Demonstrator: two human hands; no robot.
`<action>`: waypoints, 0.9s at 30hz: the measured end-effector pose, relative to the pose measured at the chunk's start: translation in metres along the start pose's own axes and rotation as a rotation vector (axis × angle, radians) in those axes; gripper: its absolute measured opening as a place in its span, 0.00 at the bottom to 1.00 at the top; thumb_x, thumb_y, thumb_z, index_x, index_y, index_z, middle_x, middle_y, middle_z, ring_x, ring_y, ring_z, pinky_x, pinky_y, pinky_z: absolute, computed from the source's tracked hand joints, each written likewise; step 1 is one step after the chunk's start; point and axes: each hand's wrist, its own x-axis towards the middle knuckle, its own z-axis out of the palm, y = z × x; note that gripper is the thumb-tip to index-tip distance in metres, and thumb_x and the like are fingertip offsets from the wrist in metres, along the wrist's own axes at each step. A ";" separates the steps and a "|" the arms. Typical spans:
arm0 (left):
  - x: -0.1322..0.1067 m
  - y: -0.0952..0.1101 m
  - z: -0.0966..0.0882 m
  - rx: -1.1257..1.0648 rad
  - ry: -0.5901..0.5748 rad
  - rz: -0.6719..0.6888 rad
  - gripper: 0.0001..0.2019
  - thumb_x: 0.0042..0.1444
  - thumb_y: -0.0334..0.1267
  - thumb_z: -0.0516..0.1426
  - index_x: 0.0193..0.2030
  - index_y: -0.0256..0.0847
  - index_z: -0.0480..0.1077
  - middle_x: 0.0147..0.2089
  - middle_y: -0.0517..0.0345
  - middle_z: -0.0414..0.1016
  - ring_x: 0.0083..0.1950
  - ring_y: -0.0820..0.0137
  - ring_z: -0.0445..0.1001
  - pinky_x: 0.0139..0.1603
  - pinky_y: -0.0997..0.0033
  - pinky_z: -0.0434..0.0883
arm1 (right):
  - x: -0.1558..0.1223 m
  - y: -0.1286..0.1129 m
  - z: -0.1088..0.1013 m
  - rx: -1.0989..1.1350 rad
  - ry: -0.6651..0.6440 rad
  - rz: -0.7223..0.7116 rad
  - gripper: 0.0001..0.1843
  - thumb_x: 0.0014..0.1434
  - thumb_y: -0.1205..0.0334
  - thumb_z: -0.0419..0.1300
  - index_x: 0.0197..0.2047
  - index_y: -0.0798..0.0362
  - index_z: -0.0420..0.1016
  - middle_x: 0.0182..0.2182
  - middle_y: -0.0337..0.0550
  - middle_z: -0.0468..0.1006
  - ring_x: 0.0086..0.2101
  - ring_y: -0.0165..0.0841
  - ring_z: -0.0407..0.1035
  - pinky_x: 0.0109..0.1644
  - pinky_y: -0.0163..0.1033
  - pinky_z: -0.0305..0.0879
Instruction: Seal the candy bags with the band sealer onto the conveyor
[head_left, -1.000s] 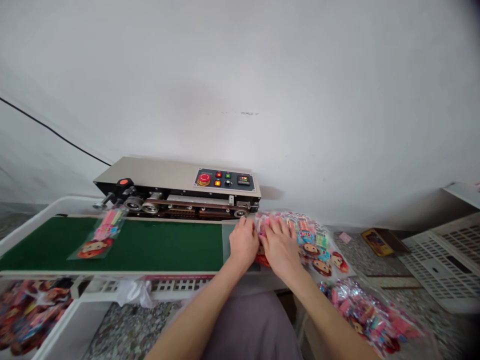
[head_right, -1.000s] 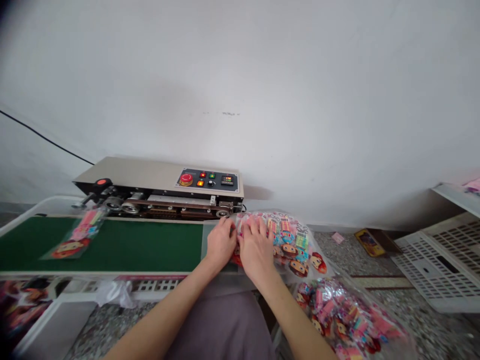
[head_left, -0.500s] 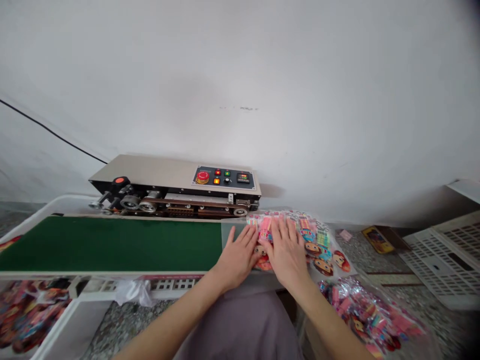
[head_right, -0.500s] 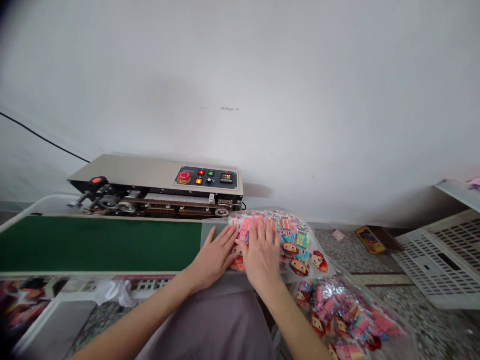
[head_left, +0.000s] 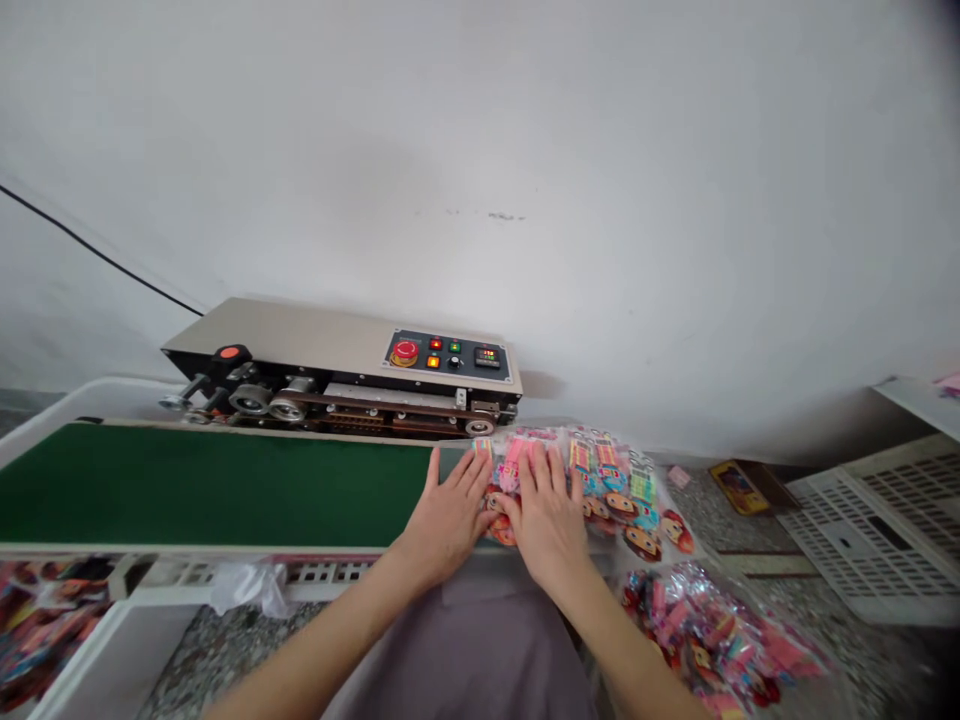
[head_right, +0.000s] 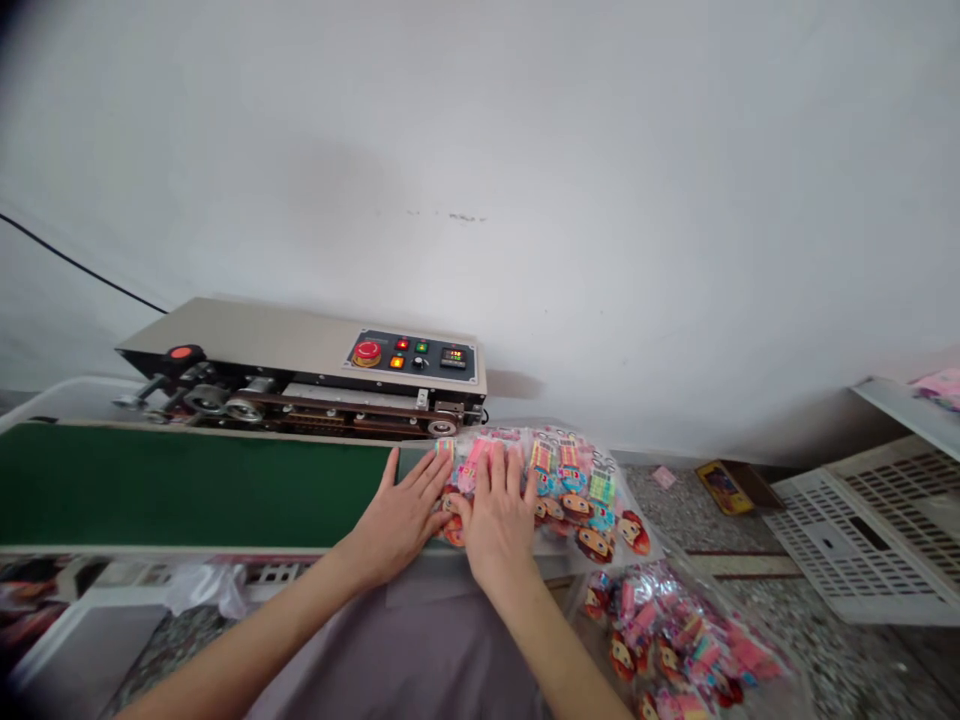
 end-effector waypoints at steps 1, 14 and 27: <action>-0.002 -0.004 -0.002 0.001 -0.002 -0.014 0.29 0.73 0.51 0.40 0.74 0.40 0.52 0.76 0.48 0.52 0.76 0.57 0.50 0.73 0.31 0.37 | 0.001 -0.003 0.000 0.008 0.010 -0.011 0.33 0.68 0.47 0.52 0.68 0.59 0.64 0.70 0.58 0.58 0.68 0.55 0.50 0.68 0.61 0.46; 0.005 0.000 -0.006 -0.036 -0.027 0.103 0.26 0.71 0.36 0.43 0.74 0.40 0.51 0.76 0.48 0.53 0.76 0.58 0.51 0.73 0.38 0.46 | 0.018 0.008 -0.017 -0.120 0.000 -0.023 0.22 0.68 0.60 0.50 0.59 0.56 0.75 0.66 0.56 0.66 0.64 0.54 0.57 0.67 0.63 0.45; 0.010 0.003 0.004 0.009 0.017 0.103 0.29 0.71 0.44 0.43 0.76 0.41 0.46 0.77 0.50 0.47 0.78 0.61 0.42 0.74 0.36 0.43 | 0.010 0.021 -0.011 -0.111 -0.010 -0.019 0.23 0.69 0.56 0.50 0.62 0.54 0.73 0.65 0.55 0.67 0.65 0.54 0.56 0.68 0.63 0.46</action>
